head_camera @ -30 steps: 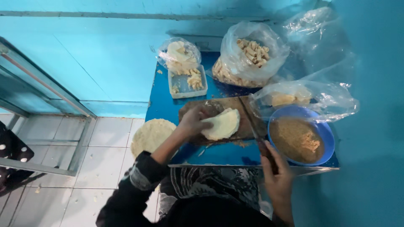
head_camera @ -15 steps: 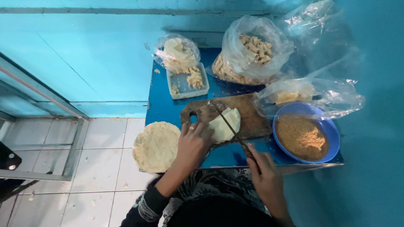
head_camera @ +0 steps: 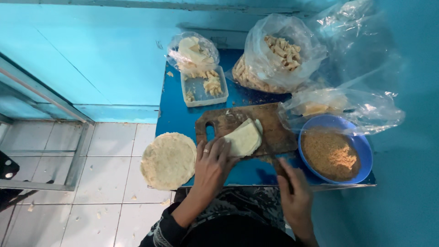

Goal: The person cuts round flat sheets of dough into smaller pieces with a knife on a small wooden cutting board, folds and separates the pieces by hand, and places the cut pieces into a plastic bag on the table. Crumbs are swept aside and the board is repositioned between cuts.

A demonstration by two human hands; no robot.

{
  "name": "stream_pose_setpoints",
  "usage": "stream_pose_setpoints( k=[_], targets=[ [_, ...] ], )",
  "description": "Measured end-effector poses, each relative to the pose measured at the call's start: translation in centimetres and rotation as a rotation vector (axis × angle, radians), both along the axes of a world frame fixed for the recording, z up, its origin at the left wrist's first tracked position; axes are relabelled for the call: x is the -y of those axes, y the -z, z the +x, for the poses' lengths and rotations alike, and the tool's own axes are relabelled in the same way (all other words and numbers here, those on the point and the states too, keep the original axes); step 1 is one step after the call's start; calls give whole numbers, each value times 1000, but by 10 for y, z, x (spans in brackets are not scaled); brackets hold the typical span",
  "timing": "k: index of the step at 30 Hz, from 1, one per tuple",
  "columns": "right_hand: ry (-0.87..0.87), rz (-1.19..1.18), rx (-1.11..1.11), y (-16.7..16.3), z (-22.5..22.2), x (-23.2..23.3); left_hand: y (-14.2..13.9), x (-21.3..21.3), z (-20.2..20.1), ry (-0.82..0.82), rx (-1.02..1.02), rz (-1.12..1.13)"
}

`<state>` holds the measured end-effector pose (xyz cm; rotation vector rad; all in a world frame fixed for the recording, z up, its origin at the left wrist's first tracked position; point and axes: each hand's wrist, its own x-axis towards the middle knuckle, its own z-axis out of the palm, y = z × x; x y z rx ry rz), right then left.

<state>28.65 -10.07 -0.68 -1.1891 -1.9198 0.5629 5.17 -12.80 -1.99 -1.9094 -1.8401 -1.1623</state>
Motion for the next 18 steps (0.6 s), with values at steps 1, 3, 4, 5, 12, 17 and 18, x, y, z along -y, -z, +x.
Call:
stream_pose_setpoints(
  k=[1,3,4,5,12,17,18],
  targets=[
    [-6,73,-40,-1,2,-5,-3,-2,2,-10,-6,24],
    [11,93,-112,-2,5,-11,-9,-11,11,-19,-18,64],
    [25,51,-144,-2,7,-14,-11,-20,16,-5,-30,43],
    [38,11,-177,-3,8,-17,-13,-30,21,7,-42,24],
    [69,-29,-209,4,21,-23,-11,-75,62,-117,-234,-66],
    [76,-21,-190,11,36,-30,-1,-79,70,-155,-213,-72],
    [73,-12,-191,12,38,-31,0,-80,72,-173,-213,-72]
  ],
)
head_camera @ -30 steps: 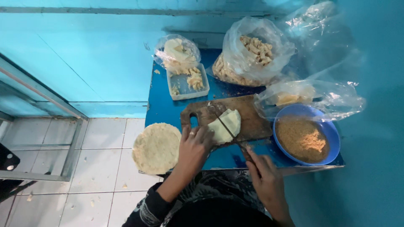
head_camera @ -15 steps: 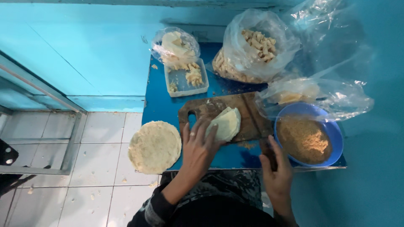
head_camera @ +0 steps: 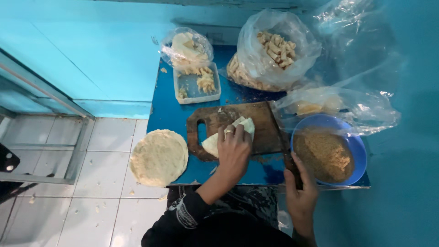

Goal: The person cuts round flat sheets of dough into smaller pieces with a knife on a small wooden cutting board, folds and separates the pieces by hand, and places the cut pieces into a plastic bag on the table. Crumbs are swept aside and the board is repositioned between cuts.

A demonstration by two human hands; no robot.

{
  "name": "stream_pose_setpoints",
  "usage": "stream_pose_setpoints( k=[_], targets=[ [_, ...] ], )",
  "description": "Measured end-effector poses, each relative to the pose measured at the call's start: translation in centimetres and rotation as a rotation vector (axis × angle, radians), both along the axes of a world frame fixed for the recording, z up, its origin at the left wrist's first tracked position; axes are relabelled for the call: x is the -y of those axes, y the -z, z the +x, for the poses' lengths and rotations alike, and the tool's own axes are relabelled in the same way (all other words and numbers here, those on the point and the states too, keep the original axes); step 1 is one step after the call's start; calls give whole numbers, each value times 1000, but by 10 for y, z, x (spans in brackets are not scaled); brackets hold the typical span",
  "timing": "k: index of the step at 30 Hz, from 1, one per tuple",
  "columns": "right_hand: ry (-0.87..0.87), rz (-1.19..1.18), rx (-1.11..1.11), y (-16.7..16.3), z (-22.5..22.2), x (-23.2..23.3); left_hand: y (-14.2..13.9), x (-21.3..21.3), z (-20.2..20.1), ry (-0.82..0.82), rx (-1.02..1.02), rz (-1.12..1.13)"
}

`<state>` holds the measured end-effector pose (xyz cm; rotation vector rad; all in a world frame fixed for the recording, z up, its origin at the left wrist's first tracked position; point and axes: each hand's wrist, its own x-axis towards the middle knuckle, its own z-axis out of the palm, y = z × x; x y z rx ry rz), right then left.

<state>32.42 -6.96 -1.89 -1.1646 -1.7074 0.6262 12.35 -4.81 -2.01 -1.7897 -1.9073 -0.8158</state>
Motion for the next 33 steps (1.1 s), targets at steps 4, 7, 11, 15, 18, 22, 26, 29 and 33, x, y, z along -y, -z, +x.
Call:
stream_pose_setpoints(
  k=[4,7,11,15,18,22,26,29,33],
  targets=[
    [-46,3,17,-1,-1,-4,-1,2,8,58,136,-32],
    [-111,28,73,-3,-5,-2,-2,22,-2,136,309,34],
    [-180,-71,268,-5,-13,5,0,57,-38,90,271,102],
    [-264,20,377,0,-28,10,6,68,-49,100,193,123],
    [-255,1,487,4,-37,13,6,70,-51,90,185,115],
    [-267,71,520,5,-42,19,-2,65,-64,147,162,25],
    [-264,-92,736,3,-43,21,-22,50,-86,230,41,-122],
    [-308,-79,611,0,-44,21,-37,18,-102,341,-122,-158],
    [-278,2,509,-3,-44,22,-45,-11,-107,464,-265,-327]
  ],
)
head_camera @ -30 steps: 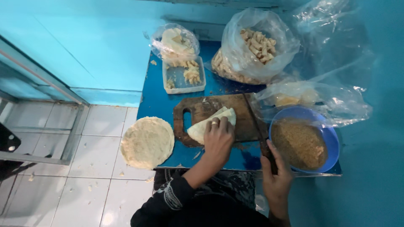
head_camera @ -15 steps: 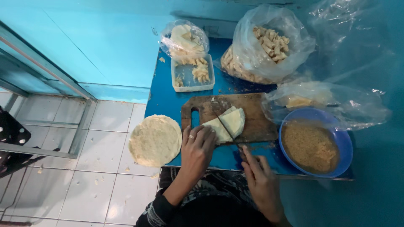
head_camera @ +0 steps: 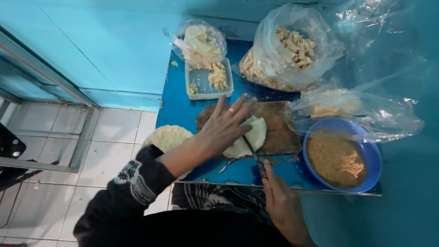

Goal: The person cuts round flat sheets of dough into smaller pieces with a knife on a small wooden cutting board, folds and separates the pieces by hand, and places the cut pieces into a plastic bag on the table. Crumbs are swept aside and the board is repositioned between cuts.

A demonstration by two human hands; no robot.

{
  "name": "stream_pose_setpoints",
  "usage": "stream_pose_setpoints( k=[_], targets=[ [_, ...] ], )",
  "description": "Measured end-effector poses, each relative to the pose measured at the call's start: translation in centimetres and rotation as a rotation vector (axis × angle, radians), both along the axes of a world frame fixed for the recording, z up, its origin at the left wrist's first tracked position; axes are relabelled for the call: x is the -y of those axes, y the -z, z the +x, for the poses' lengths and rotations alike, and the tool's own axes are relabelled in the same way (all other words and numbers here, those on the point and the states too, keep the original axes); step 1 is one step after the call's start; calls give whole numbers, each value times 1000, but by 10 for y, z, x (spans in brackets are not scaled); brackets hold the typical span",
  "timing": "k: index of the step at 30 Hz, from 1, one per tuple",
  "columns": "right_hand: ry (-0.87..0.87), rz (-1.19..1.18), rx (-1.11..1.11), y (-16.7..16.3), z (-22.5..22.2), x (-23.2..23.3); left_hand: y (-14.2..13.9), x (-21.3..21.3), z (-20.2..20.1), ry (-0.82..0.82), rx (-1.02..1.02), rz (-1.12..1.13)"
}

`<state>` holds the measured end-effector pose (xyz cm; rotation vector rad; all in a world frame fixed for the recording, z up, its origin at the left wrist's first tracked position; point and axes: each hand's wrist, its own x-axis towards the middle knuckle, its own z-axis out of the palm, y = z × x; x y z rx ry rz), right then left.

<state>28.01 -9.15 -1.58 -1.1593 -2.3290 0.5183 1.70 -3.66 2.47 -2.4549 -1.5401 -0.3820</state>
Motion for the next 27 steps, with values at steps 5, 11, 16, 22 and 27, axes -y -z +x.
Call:
stream_pose_setpoints(
  k=[5,11,16,22,27],
  targets=[
    [17,-36,12,-1,4,2,5,-7,-9,-6,-2,-240],
    [33,27,17,0,2,6,13,-3,-13,6,-4,-186],
    [42,55,103,-3,-1,9,7,-5,-16,103,1,-88],
    [21,155,176,-3,-1,4,0,-14,-13,120,-149,-180],
    [31,191,176,0,0,3,-3,-14,-16,138,-153,-146]
  ],
)
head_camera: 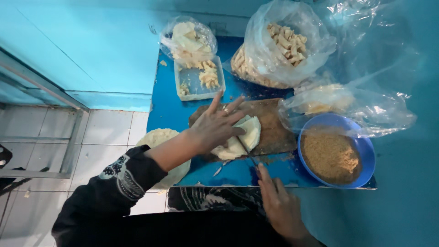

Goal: The person cuts round flat sheets of dough into smaller pieces with a knife on a small wooden cutting board, folds and separates the pieces by hand, and places the cut pieces into a plastic bag on the table. Crumbs are swept aside and the board is repositioned between cuts.

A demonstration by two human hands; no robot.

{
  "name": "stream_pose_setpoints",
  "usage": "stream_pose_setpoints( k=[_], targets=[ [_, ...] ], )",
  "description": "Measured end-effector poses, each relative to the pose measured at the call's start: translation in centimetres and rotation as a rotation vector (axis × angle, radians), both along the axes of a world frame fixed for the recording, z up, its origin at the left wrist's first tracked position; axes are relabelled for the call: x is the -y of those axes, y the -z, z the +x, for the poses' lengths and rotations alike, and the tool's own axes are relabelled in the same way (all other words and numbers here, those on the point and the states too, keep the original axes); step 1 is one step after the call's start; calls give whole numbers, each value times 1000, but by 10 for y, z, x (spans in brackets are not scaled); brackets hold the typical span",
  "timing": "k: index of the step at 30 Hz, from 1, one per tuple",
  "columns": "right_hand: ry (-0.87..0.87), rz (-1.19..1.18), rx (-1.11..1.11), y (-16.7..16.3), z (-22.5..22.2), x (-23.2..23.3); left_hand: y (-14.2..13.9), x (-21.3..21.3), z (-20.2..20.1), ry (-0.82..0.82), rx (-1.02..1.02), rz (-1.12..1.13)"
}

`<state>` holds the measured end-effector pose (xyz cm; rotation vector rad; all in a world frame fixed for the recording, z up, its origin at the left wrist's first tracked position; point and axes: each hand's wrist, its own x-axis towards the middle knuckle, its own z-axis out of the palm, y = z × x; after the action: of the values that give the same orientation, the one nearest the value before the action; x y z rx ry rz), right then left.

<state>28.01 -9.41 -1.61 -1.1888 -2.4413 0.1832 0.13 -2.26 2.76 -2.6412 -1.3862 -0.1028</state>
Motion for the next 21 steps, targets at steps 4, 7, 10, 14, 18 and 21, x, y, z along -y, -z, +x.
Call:
stream_pose_setpoints(
  k=[4,7,10,14,18,21],
  targets=[
    [7,-93,-150,3,0,-1,0,0,-2,-28,41,0],
    [23,-151,-222,3,-1,0,2,-1,-1,-46,33,1],
    [30,-166,-220,2,-2,2,3,0,-2,-43,41,8],
    [78,-245,-101,-2,-3,5,1,1,-4,-25,39,40],
    [25,-184,-59,-1,-3,3,-4,0,-8,24,24,152],
    [-28,-84,-18,-1,1,-3,-7,-4,-6,35,-82,39]
  ],
)
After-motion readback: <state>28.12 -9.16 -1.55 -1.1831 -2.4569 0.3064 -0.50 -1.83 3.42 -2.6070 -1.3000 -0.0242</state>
